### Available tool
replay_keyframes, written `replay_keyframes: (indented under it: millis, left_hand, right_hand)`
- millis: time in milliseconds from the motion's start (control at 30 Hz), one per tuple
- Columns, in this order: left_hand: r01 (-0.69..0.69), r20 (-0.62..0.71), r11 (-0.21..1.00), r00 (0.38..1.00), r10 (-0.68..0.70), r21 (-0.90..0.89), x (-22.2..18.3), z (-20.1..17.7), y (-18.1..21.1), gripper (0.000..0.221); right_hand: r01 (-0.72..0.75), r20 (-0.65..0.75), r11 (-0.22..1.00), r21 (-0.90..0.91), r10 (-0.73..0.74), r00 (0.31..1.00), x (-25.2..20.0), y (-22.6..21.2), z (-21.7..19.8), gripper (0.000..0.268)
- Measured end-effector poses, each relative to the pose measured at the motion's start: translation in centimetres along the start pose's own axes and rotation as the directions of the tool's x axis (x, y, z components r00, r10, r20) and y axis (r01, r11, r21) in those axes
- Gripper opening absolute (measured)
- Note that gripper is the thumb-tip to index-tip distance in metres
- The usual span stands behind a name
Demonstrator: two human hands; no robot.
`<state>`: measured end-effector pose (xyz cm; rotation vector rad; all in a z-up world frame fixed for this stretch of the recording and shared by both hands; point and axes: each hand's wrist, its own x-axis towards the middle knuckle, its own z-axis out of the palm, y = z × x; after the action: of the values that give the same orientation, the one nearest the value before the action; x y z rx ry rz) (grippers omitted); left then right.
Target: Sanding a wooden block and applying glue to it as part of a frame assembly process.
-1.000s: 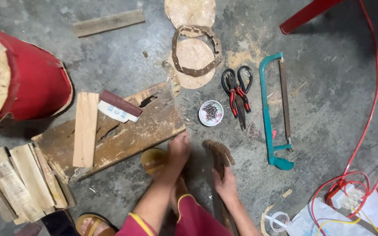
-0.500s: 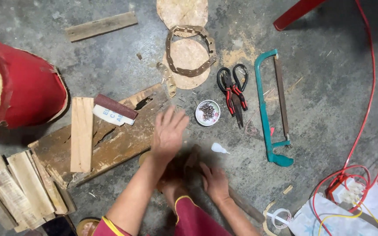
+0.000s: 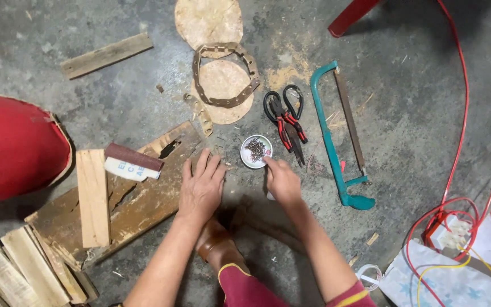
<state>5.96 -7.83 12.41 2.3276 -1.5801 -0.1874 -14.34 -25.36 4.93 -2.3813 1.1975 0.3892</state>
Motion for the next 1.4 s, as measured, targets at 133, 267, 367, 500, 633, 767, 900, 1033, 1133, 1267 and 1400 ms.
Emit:
replay_keyframes:
  millis: [133, 267, 367, 500, 633, 767, 900, 1033, 1133, 1267, 1400]
  left_hand:
    - [0.037, 0.128, 0.997, 0.991, -0.028, -0.069, -2.3, -1.1, 1.0, 0.033]
    - [0.116, -0.126, 0.962, 0.981, -0.150, -0.246, -6.4, -1.4, 1.7, 0.026]
    - [0.116, -0.157, 0.950, 0.973, -0.167, -0.290, -8.5, -1.0, 1.7, 0.035]
    - [0.103, -0.180, 0.934, 0.968, -0.173, -0.342, -7.7, -2.6, 2.2, 0.020]
    - [0.127, -0.226, 0.934, 0.951, -0.210, -0.333, -7.6, -3.3, 1.9, 0.014]
    - [0.187, -0.207, 0.916, 0.940, -0.272, -0.356, -8.4, -2.9, 1.2, 0.021]
    - [0.235, -0.182, 0.898, 0.930, -0.319, -0.372, -8.5, -2.8, 0.5, 0.022]
    - [0.256, -0.158, 0.883, 0.927, -0.339, -0.393, -8.5, -2.9, 0.0, 0.019]
    - [0.310, -0.155, 0.873, 0.908, -0.389, -0.377, -8.7, -2.0, -0.1, 0.015]
    - [0.437, 0.044, 0.742, 0.874, -0.484, -0.508, -7.6, -2.7, 1.4, 0.019]
    - [0.479, 0.183, 0.667, 0.866, -0.465, -0.571, -6.1, -5.3, 2.2, 0.019]
  right_hand:
    - [-0.021, 0.192, 0.993, -0.115, 0.043, 0.981, 1.6, -1.9, -1.4, 0.040]
    - [-0.076, 0.354, 0.988, -0.134, 0.119, 0.928, 1.8, -4.7, -4.2, 0.044]
    - [0.010, 0.242, 0.983, -0.183, 0.035, 0.970, 2.4, -4.6, -4.3, 0.034]
    - [0.300, 0.135, 0.932, -0.205, -0.277, 0.951, 3.5, -5.3, -4.4, 0.050]
    - [0.438, 0.207, 0.812, -0.387, -0.386, 0.899, 5.3, -4.6, -2.9, 0.046]
    - [0.534, 0.050, 0.720, -0.444, -0.575, 0.816, 6.4, -3.5, -1.2, 0.029]
    - [0.555, 0.153, 0.704, -0.443, -0.551, 0.820, 6.6, -4.1, -2.5, 0.029]
    - [0.563, 0.126, 0.690, -0.456, -0.576, 0.808, 6.8, -3.0, -2.3, 0.033]
    - [0.523, -0.055, 0.822, -0.224, -0.547, 0.836, 5.8, -3.2, -2.9, 0.008]
    - [0.470, 0.084, 0.883, 0.002, -0.469, 0.879, 0.3, -8.3, -6.3, 0.022]
    - [0.684, -0.087, 0.695, -0.221, -0.713, 0.696, -5.4, -10.6, -1.1, 0.019]
